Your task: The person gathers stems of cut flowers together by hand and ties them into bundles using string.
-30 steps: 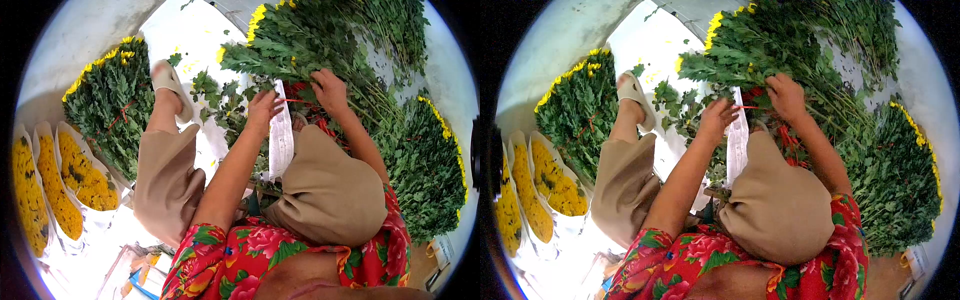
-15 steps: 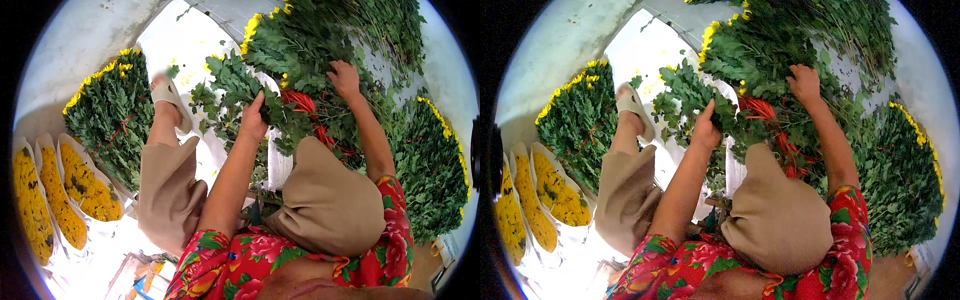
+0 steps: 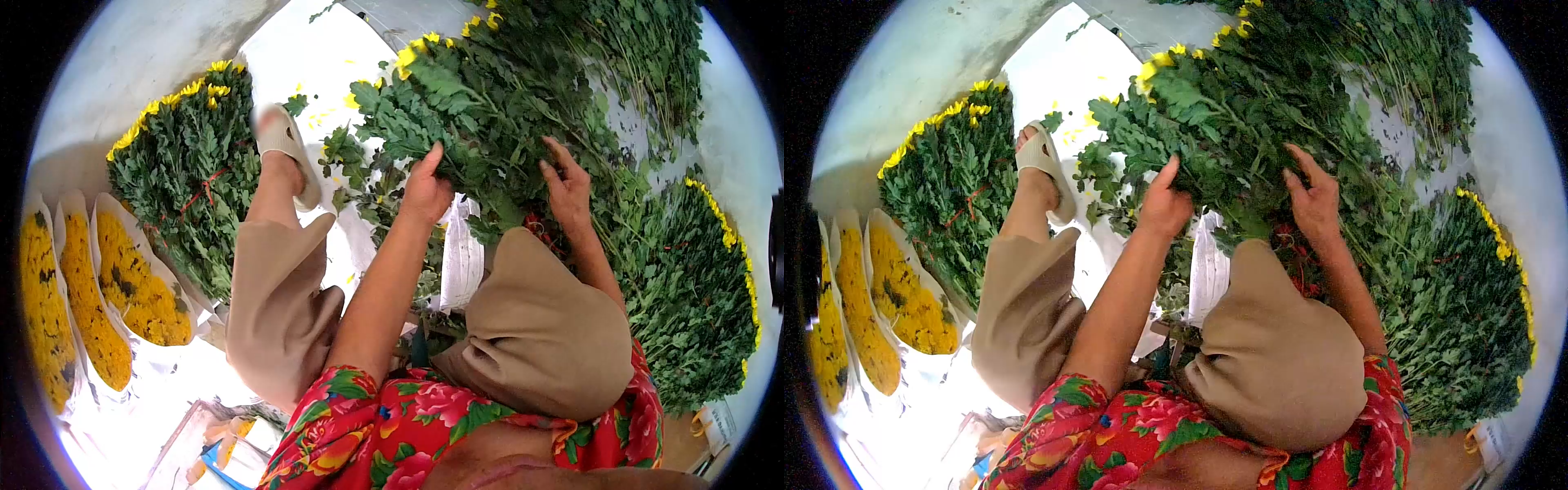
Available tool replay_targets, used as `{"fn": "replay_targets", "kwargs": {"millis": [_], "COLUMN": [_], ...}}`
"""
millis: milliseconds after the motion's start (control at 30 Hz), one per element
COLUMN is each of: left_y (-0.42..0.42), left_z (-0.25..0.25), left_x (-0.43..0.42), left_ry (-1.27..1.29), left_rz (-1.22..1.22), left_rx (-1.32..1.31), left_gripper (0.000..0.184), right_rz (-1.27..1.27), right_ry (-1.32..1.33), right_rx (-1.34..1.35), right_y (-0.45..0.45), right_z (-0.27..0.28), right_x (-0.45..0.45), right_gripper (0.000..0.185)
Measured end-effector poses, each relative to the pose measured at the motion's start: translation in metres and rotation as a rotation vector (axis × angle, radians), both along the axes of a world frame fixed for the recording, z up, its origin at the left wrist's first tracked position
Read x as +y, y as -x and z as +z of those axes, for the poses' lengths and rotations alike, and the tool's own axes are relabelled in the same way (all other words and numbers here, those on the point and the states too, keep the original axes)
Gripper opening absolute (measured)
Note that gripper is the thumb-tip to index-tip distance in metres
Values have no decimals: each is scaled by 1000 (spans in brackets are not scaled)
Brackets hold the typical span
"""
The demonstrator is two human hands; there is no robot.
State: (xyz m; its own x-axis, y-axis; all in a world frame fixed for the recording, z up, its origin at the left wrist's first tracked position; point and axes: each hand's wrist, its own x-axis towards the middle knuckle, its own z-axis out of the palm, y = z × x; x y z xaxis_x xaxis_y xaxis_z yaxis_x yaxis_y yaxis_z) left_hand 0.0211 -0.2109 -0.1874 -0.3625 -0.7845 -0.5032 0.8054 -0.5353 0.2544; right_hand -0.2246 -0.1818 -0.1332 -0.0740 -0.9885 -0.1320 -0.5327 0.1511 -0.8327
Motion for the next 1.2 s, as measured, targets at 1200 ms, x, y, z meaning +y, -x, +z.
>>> {"fn": "replay_targets", "kwargs": {"millis": [1200], "left_y": [-18], "left_z": [-24], "left_x": [22], "left_ry": [-168], "left_rz": [-112], "left_rx": [-163], "left_gripper": [36], "right_rz": [-14], "right_ry": [72], "right_rx": [326], "right_y": [-3], "right_z": [-83], "right_x": [-15], "right_gripper": [34]}}
